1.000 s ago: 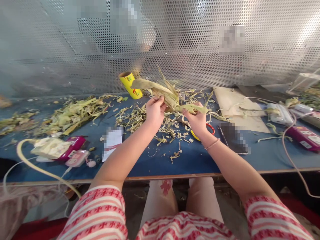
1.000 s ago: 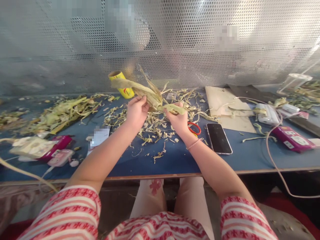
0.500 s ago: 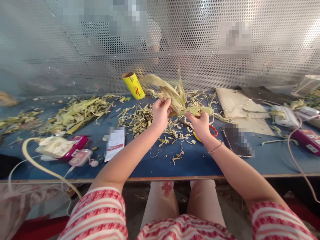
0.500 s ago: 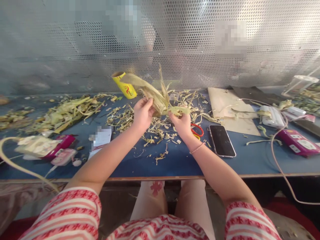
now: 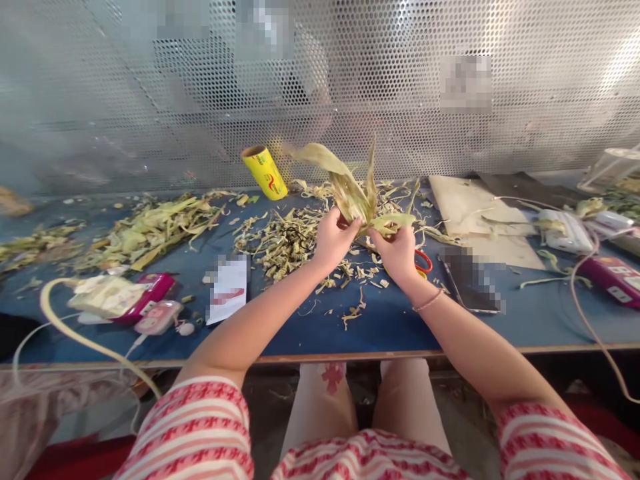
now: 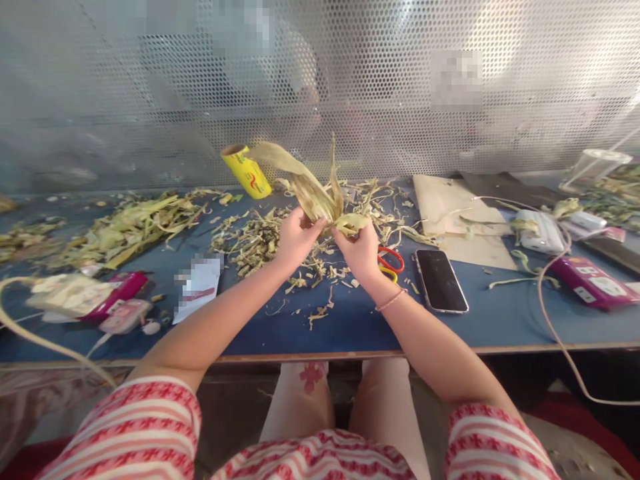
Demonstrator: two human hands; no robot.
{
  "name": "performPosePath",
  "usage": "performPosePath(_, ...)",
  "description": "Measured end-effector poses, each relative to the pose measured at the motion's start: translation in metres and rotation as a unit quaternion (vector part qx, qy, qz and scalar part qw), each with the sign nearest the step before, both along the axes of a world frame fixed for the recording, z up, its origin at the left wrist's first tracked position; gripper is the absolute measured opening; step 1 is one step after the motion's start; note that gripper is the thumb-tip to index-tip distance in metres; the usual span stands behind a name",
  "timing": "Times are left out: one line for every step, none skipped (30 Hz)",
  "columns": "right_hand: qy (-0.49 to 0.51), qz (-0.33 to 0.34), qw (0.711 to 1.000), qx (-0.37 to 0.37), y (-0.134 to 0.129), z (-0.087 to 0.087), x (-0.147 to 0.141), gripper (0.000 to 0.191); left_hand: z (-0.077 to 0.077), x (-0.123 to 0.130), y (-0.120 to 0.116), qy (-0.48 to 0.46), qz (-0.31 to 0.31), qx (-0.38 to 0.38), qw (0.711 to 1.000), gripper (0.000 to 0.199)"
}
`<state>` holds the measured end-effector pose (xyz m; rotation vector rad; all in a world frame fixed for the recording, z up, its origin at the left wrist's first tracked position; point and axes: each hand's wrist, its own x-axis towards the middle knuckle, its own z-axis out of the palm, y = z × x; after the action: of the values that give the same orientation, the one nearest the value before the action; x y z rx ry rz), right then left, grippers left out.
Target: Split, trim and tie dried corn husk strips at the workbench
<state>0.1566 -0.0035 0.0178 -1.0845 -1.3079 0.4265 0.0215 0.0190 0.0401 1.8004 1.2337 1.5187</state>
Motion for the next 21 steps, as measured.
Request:
performPosePath(-0.007,-0.010,1.000,0.004,0.000,0.000,0.000,0.015,0.001,0.000,-0.002,0.018,0.007,0.010,1.000,0.013)
performPosePath(-0.010,-0.017,1.000,0.008,0.000,0.000,0.000,0.015,0.002,0.001,-0.004,0.033,0.011,0.019,0.999,0.010)
performPosePath(-0.008,-0.021,1.000,0.011,0.000,0.000,0.000,0.016,0.003,0.001,-0.005,0.045,0.014,0.025,0.999,0.007)
performPosePath(-0.004,-0.024,1.000,0.012,0.001,-0.001,0.001,0.017,0.004,0.002,-0.005,0.056,0.014,0.027,0.998,0.005)
performPosePath(0.004,-0.026,1.000,0.011,0.002,-0.001,0.001,0.019,0.005,0.001,-0.005,0.066,0.011,0.025,0.997,0.005)
performPosePath(0.014,-0.026,1.000,0.005,0.004,-0.002,0.002,0.021,0.005,0.001,-0.005,0.076,0.005,0.018,0.997,0.006)
performPosePath(0.025,-0.022,0.999,-0.003,0.005,-0.003,0.004,0.023,0.006,0.000,-0.004,0.084,-0.006,0.009,0.996,0.007)
performPosePath(0.039,-0.013,0.999,-0.014,0.007,-0.004,0.005,0.025,0.006,-0.001,-0.003,0.086,-0.021,0.000,0.996,0.008)
performPosePath(0.055,-0.001,0.998,-0.023,0.008,-0.005,0.007,0.027,0.006,-0.002,-0.001,0.083,-0.037,-0.008,0.996,0.009)
performPosePath(0.071,0.013,0.997,-0.030,0.009,-0.005,0.008,0.028,0.006,-0.003,0.000,0.073,-0.051,-0.013,0.996,0.010)
performPosePath(0.083,0.027,0.996,-0.034,0.010,-0.006,0.009,0.029,0.006,-0.004,0.002,0.057,-0.062,-0.016,0.996,0.010)
performPosePath(0.092,0.041,0.994,-0.035,0.011,-0.006,0.010,0.030,0.007,-0.006,0.003,0.036,-0.070,-0.019,0.997,0.010)
performPosePath(0.098,0.052,0.993,-0.035,0.011,-0.005,0.010,0.029,0.007,-0.006,0.005,0.010,-0.080,-0.024,0.996,0.009)
performPosePath(0.101,0.058,0.993,-0.034,0.011,-0.004,0.009,0.029,0.007,-0.007,0.006,-0.023,-0.092,-0.033,0.995,0.008)
performPosePath(0.101,0.062,0.992,-0.034,0.010,-0.003,0.009,0.028,0.008,-0.007,0.008,-0.063,-0.109,-0.046,0.991,0.006)
performPosePath(0.098,0.065,0.992,-0.034,0.010,-0.002,0.008,0.026,0.009,-0.007,0.009,-0.108,-0.129,-0.063,0.984,0.004)
performPosePath(0.091,0.069,0.993,-0.035,0.010,0.000,0.007,0.024,0.010,-0.007,0.011,-0.154,-0.146,-0.081,0.974,0.003)
performPosePath(0.082,0.071,0.993,-0.035,0.010,0.001,0.006,0.022,0.012,-0.007,0.012,-0.196,-0.158,-0.098,0.963,0.004)
performPosePath(0.072,0.072,0.994,-0.034,0.010,0.002,0.006,0.020,0.013,-0.007,0.012,-0.230,-0.164,-0.111,0.953,0.006)
performPosePath(0.063,0.071,0.995,-0.031,0.010,0.003,0.006,0.019,0.015,-0.006,0.013,-0.256,-0.164,-0.120,0.945,0.007)
performPosePath(0.056,0.067,0.996,-0.027,0.010,0.003,0.006,0.018,0.016,-0.006,0.013,-0.273,-0.161,-0.128,0.940,0.008)
